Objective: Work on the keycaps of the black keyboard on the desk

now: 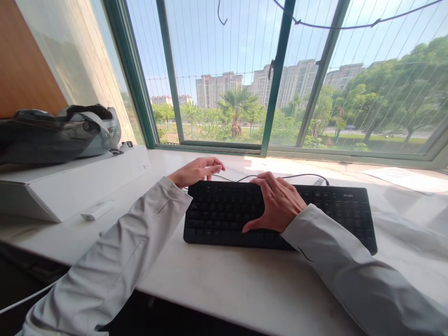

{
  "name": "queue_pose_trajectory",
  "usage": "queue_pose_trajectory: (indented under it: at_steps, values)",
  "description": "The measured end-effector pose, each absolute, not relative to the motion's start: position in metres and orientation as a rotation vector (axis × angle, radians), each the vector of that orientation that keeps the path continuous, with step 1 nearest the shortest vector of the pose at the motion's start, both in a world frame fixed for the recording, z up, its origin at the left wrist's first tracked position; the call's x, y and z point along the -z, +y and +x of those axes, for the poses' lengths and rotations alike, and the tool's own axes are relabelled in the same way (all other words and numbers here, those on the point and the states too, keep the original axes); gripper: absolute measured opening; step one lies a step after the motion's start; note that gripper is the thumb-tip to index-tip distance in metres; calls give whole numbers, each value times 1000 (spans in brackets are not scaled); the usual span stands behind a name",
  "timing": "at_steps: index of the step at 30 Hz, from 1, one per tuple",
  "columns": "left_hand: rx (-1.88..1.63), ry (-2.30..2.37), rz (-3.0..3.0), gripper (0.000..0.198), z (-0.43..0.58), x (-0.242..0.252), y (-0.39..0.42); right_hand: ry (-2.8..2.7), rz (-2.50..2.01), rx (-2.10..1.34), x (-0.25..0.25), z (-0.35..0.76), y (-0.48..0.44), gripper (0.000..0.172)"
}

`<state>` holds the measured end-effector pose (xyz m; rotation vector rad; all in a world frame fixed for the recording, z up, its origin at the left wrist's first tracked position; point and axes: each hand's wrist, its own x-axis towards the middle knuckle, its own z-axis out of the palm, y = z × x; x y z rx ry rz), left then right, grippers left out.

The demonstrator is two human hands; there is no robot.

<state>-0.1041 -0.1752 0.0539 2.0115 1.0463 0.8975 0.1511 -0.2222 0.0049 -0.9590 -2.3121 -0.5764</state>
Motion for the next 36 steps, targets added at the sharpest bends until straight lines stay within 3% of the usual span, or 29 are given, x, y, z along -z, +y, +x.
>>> queue_pose_trajectory:
  at_steps: [9,22,36]
  values:
    - [-1285,1171,1574,28,-116,-32,-138,-2293,-899,648,-11,148,-230,101]
    - [-1222,1169,1590,29,-109,-34,-143,-2307,-853,571,-10,147,-231,101]
    - [-1229,1106,1478,44,-113,-37,-144,-2322,-886,548,-11,146,-232,101]
